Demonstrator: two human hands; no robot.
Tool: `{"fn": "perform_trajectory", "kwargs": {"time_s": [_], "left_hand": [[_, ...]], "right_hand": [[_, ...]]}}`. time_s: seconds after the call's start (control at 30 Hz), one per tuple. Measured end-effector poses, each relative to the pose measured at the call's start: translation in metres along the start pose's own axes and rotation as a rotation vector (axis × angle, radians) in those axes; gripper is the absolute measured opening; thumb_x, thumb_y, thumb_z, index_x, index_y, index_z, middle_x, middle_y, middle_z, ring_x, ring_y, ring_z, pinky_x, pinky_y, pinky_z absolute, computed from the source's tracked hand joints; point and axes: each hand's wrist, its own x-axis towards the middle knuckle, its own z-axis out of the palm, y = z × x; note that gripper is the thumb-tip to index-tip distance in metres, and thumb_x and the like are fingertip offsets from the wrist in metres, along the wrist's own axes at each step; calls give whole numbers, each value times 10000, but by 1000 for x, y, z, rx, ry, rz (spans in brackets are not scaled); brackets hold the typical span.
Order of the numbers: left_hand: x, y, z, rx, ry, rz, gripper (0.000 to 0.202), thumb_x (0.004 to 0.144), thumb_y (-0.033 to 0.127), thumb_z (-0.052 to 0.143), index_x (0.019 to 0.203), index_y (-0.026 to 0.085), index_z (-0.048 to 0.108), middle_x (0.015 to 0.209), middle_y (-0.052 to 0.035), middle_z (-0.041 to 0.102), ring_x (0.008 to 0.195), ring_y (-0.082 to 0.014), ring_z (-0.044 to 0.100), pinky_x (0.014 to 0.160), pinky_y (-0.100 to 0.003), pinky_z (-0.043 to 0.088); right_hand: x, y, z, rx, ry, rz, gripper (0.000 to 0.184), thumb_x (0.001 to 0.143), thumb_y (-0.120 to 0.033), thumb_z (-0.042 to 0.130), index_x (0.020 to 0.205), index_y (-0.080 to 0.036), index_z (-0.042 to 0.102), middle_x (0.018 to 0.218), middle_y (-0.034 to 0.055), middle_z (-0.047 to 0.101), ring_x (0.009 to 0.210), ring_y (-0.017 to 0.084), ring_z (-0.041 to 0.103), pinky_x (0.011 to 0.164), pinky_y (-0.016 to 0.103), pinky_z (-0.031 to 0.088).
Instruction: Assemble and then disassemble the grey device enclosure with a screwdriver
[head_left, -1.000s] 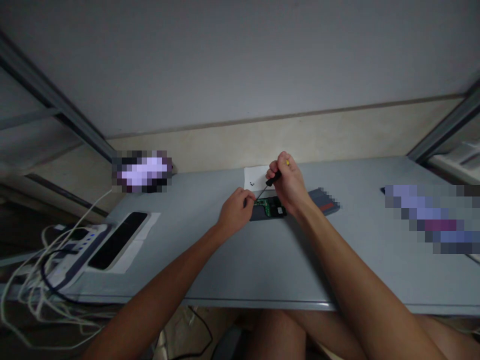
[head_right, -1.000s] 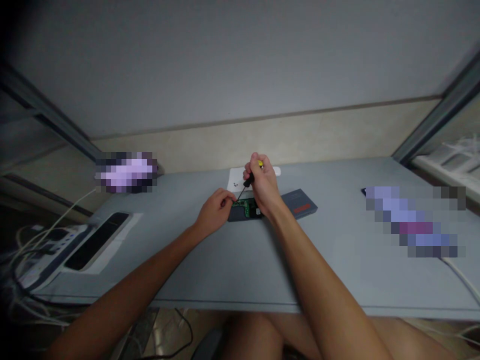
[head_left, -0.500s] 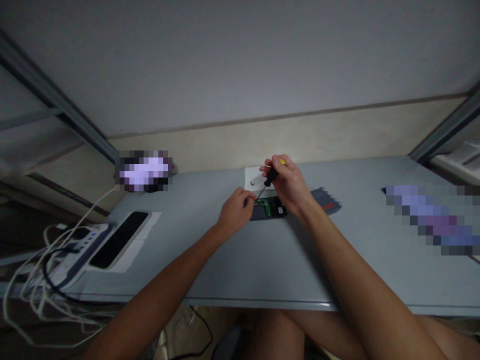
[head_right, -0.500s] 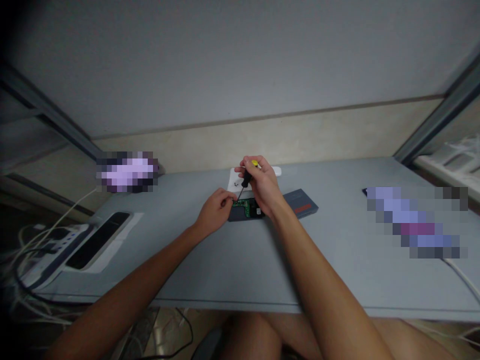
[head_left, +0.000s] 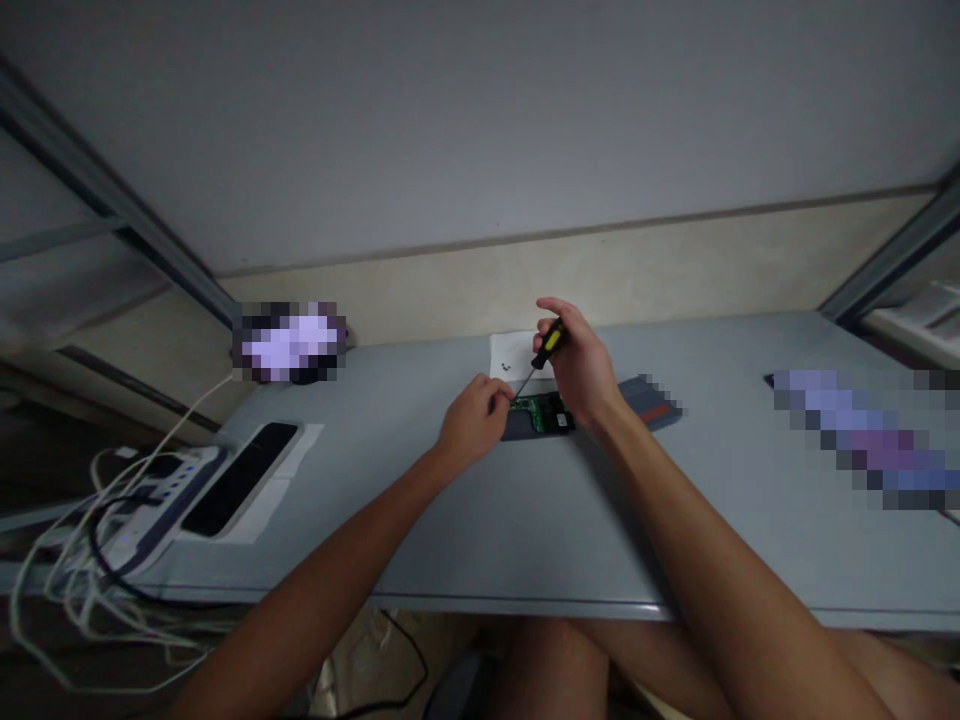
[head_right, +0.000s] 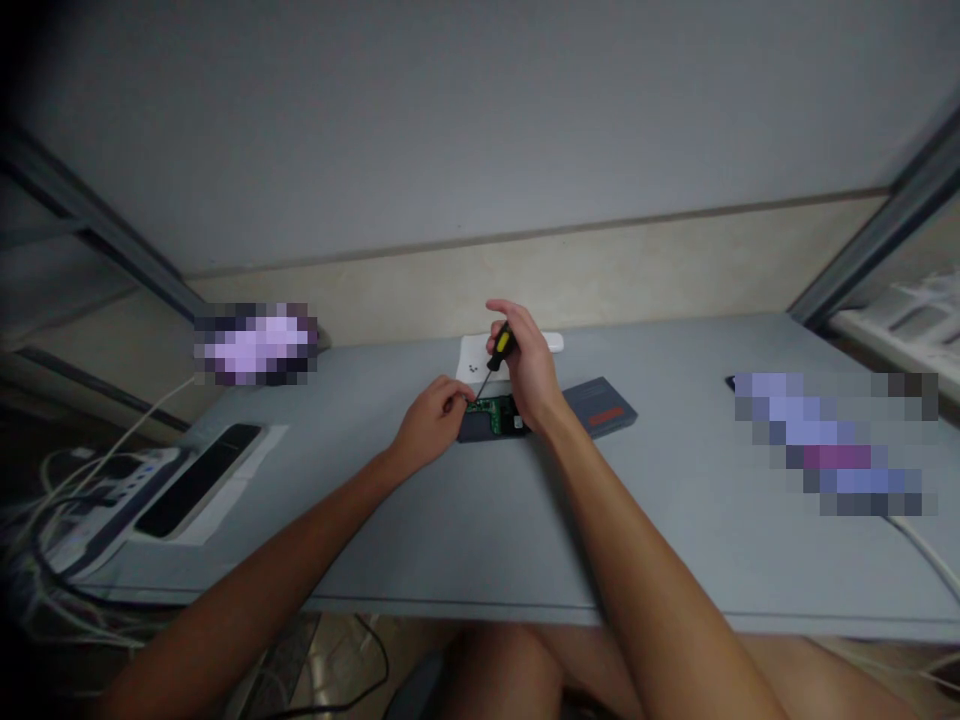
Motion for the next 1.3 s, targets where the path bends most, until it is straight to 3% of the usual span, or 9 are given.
{"fn": "perform_trajectory", "kwargs": {"time_s": [0.1, 0.27, 0.4, 0.57, 0.8, 0.97, 1.13, 1.23, 1.3], "left_hand": [[0, 0, -1, -3, -2, 7, 253, 1037, 103, 535, 1011, 201, 767, 1027, -44, 696, 911, -184, 653, 893, -319, 528], [0, 3, -3, 0, -8, -20, 268, 1047, 123, 536, 1018, 205, 789, 1013, -46, 687, 879, -184, 655, 850, -313, 526], [-1, 4, -2, -14, -16, -24, 283, 1053, 135, 532, 1042, 204, 806, 1013, -48, 684, 852, -176, 651, 833, -308, 532], [0, 1, -1, -11, -19, -29, 299, 1051, 135, 535, 1071, 213, 823, 1018, -49, 689, 872, -181, 663, 865, -318, 552], [-1, 3, -3, -12, -33, -20, 323, 1036, 125, 546, 1071, 234, 847, 1059, -51, 694, 881, -180, 672, 901, -329, 564], [0, 3, -3, 15, -54, -22, 329, 1051, 144, 527, 1090, 242, 839, 1043, -54, 691, 919, -198, 681, 907, -342, 574], [0, 2, -6, 30, -75, 19, 316, 1081, 166, 492, 1133, 234, 796, 1069, -63, 697, 1011, -217, 697, 976, -370, 574], [-1, 4, -14, 24, -145, 69, 267, 1108, 272, 540, 1261, 234, 756, 1142, -87, 700, 1099, -244, 701, 1036, -413, 573], [-2, 6, -22, 20, -228, 110, 341, 1095, 357, 612, 1397, 228, 703, 1222, -114, 685, 1152, -269, 695, 1075, -452, 569]], "right_hand": [[-3, -2, -1, -46, -26, 12, 411, 806, -636, 895, 949, -278, 753, 825, -30, 615, 770, 142, 565, 700, 275, 457], [-6, 0, -2, -49, -39, 18, 533, 775, -725, 908, 848, -262, 653, 853, -33, 649, 767, 137, 603, 712, 280, 480], [-6, 2, -1, -39, -59, -21, 548, 803, -711, 905, 815, -263, 590, 724, -65, 536, 666, 117, 530, 657, 270, 443], [-7, -3, 5, -49, -47, -19, 555, 816, -801, 837, 881, -280, 656, 690, -57, 482, 633, 134, 478, 610, 287, 431], [-20, -37, 16, -57, -37, -152, 450, 897, -720, 809, 886, -279, 716, 734, -11, 505, 683, 161, 502, 642, 326, 471], [-38, -76, 13, -331, -14, -353, 350, 937, -630, 822, 879, -290, 759, 772, 19, 562, 800, 202, 600, 741, 357, 540], [-43, -103, -28, -968, -316, -350, 60, 907, -344, 863, 917, -297, 827, 953, 59, 747, 907, 273, 676, 887, 441, 567], [-47, -103, -74, -1336, -445, -301, 206, 929, -313, 790, 1128, -321, 841, 1217, 80, 787, 1020, 318, 747, 976, 499, 583], [-53, -99, -103, -1512, -510, -220, 364, 925, -381, 809, 1286, -338, 811, 1491, 93, 719, 1064, 339, 783, 984, 523, 607]]}}
